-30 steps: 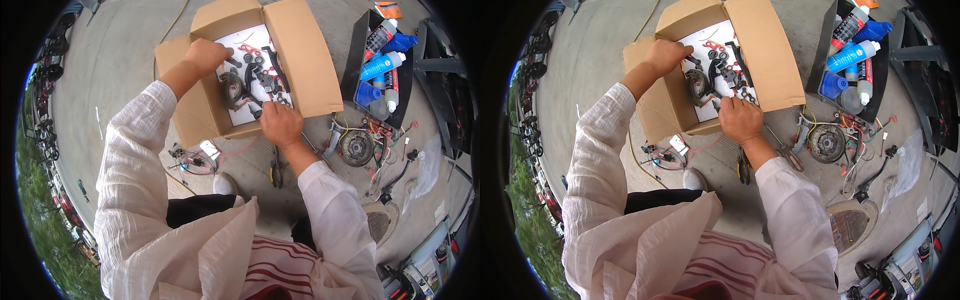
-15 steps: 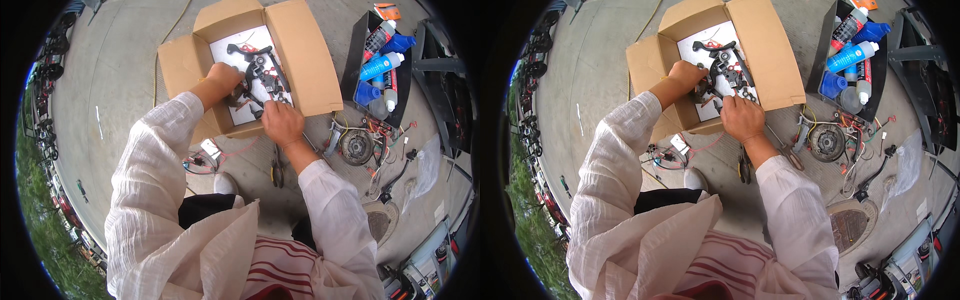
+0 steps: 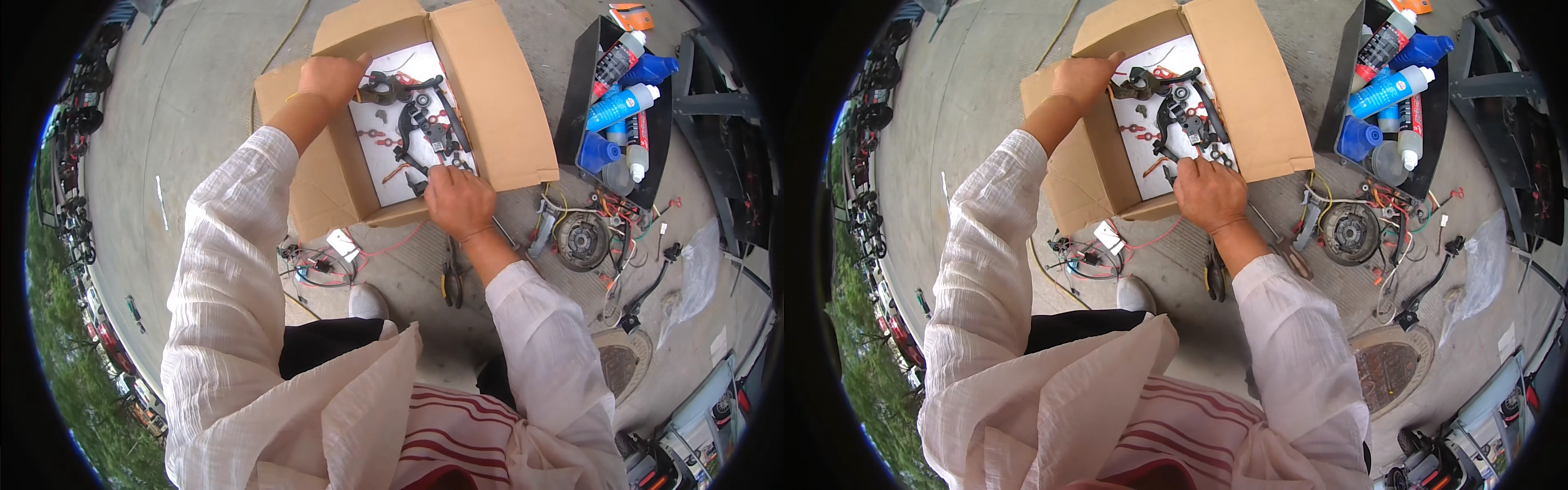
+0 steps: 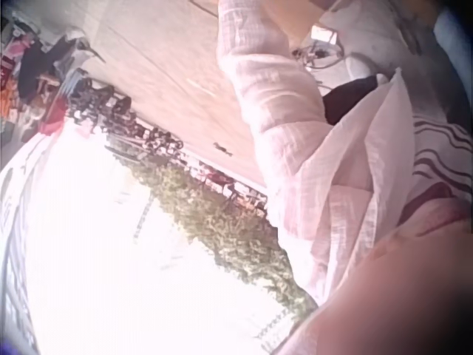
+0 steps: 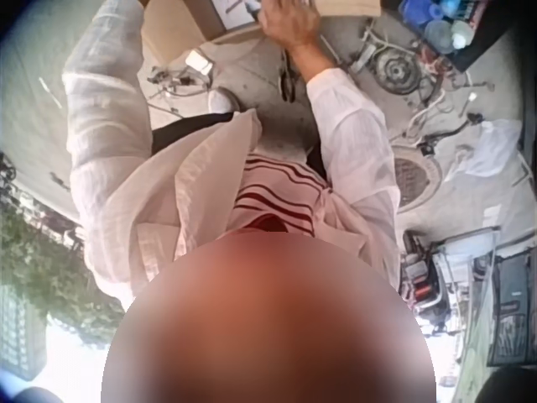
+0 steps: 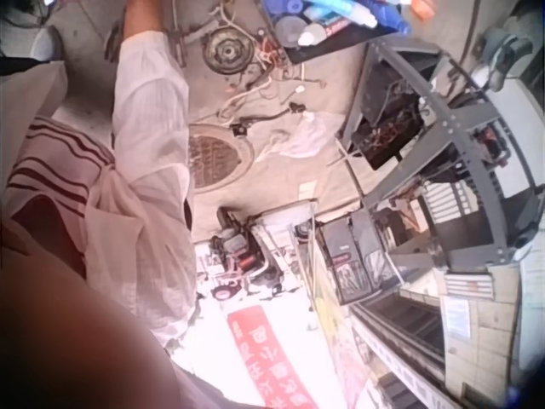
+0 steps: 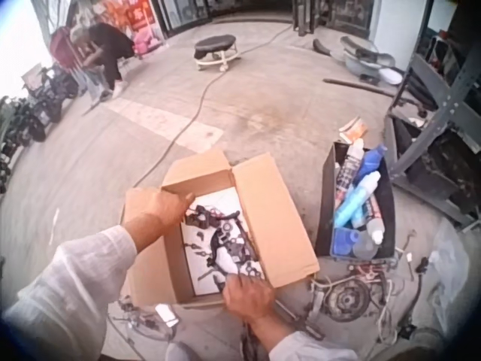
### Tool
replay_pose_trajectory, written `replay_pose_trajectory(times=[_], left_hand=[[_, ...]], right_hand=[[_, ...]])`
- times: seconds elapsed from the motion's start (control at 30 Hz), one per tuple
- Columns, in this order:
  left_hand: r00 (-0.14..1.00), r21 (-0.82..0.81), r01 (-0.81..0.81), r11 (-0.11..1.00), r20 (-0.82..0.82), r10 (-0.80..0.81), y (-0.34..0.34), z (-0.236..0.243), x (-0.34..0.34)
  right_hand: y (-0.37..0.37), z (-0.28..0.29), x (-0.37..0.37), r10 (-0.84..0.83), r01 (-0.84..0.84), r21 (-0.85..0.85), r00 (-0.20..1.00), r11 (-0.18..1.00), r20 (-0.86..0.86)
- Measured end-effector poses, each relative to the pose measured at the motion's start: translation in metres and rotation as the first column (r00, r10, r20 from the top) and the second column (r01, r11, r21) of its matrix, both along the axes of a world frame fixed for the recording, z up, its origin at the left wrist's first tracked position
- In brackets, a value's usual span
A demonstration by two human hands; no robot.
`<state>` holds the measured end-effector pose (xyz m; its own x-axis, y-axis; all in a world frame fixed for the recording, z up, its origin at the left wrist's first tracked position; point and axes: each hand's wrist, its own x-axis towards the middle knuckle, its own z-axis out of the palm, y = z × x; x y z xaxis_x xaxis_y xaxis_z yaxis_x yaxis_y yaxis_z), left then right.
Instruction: The person sits on the ground and uses pliers to strip wires and manipulate small electrical components. They place some parts into a cardboard box and continue working on other components on the ground.
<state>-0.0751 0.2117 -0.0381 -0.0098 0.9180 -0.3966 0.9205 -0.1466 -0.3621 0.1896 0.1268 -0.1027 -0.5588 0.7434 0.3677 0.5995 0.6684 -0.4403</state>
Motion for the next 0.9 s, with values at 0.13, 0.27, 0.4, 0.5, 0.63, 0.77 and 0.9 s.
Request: replay_pose_trajectory(times=[0.13, 0.27, 0.4, 0.5, 0.63, 0.77, 0.9], left_hand=[[0.97, -0.107, 0.128, 0.986, 0.218, -0.102, -0.005, 0.009, 0.061], [0.882, -0.194, 0.262, 0.945, 0.446, -0.153, -0.011, -0.035, 0.11], [0.881, -0.174, 0.307, 0.936, 0.425, -0.21, -0.015, -0.049, 0.095], [0.935, -0.2, 0.236, 0.951, 0.314, -0.166, -0.022, -0.044, 0.057], [0.977, -0.137, -0.058, 0.989, 0.197, 0.085, -0.037, 0.0, 0.03], [0.378, -0.246, -0.436, 0.865, 0.822, 0.425, -0.062, 0.027, -0.013], [-0.193, -0.554, -0.489, 0.674, 0.822, 0.536, -0.121, 0.079, -0.02]], right_hand=[[0.001, -0.001, 0.002, -0.009, 0.01, -0.01, 1.0, 1.0, 0.022], [0.002, -0.002, 0.002, -0.004, 0.004, 0.013, 1.0, 1.0, 0.003], [0.001, -0.002, 0.001, -0.006, 0.006, 0.018, 1.0, 1.0, 0.009], [0.001, -0.004, 0.005, -0.012, 0.012, 0.006, 1.0, 1.0, 0.01], [0.002, -0.005, 0.004, -0.009, 0.009, 0.0, 1.0, 1.0, 0.018], [0.0, -0.004, 0.0, -0.01, 0.01, 0.005, 1.0, 1.0, 0.021], [0.003, -0.006, 0.001, -0.023, 0.022, 0.005, 0.997, 1.0, 0.076]])
